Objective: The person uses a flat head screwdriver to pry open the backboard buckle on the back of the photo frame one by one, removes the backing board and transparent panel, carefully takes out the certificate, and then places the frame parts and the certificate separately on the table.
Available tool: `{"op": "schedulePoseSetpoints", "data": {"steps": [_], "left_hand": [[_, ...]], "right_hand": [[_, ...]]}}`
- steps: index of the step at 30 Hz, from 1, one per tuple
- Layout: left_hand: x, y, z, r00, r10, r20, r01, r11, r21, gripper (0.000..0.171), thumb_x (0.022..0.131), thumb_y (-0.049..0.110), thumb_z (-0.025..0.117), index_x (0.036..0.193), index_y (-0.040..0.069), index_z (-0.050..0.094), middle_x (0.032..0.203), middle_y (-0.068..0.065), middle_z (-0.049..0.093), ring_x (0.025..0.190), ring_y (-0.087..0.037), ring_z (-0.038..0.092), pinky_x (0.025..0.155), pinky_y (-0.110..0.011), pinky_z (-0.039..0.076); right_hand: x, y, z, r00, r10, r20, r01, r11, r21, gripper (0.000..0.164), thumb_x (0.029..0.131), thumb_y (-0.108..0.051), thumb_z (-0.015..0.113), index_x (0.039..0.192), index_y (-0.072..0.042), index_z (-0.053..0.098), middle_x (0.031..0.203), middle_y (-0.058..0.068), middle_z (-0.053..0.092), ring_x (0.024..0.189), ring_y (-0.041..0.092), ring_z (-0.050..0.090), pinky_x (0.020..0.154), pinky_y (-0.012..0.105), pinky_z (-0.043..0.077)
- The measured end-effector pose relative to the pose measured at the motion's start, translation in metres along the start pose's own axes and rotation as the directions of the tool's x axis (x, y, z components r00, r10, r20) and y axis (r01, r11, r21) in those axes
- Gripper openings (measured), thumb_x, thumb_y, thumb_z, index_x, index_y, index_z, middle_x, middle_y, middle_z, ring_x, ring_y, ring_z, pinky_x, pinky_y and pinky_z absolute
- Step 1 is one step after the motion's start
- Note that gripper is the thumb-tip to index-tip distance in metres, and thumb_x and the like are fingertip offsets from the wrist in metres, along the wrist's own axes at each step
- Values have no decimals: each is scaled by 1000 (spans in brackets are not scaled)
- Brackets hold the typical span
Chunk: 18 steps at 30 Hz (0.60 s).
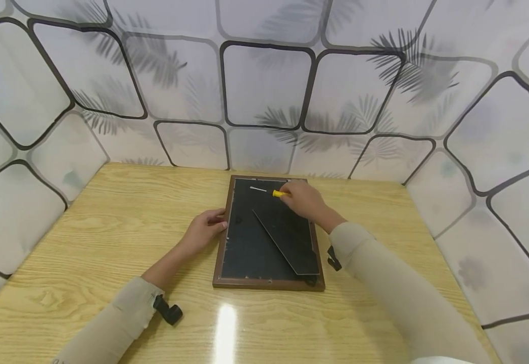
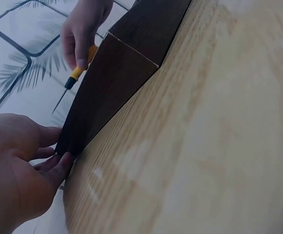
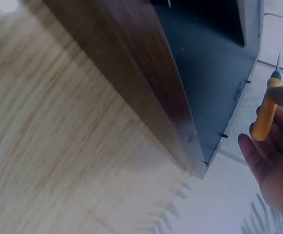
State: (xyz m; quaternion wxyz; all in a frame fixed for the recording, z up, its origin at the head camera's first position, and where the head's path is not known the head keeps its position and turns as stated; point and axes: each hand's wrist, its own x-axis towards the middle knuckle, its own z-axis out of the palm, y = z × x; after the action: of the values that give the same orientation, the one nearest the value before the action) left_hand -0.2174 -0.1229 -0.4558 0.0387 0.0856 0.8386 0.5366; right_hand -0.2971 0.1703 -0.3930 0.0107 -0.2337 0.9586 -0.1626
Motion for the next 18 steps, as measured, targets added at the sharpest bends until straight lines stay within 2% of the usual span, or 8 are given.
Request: {"op": "schedulePoseSetpoints", "data": {"steps": [9, 18], "left_hand": [[1, -2, 2, 1000, 1, -7, -1, 1000, -27, 48, 99, 7, 63, 145, -5, 50, 141, -23, 56, 129, -37, 57, 108, -48, 47], [1, -4, 2, 1000, -9, -9, 8, 999, -32, 49, 99, 8, 63, 145, -4, 50, 141, -23, 56, 129, -36, 57, 109, -48, 46]], "right_hand": [[15, 9, 7, 997, 62, 55, -70, 986, 155, 31, 102, -26, 60, 124, -5, 66, 119, 13, 67, 100, 29, 63, 90, 48, 53], [26, 14, 20, 998, 30, 54, -43, 969, 243, 31, 103, -24, 61, 125, -4, 66, 124, 14, 65, 108, 31, 61, 95, 50, 50]]}}
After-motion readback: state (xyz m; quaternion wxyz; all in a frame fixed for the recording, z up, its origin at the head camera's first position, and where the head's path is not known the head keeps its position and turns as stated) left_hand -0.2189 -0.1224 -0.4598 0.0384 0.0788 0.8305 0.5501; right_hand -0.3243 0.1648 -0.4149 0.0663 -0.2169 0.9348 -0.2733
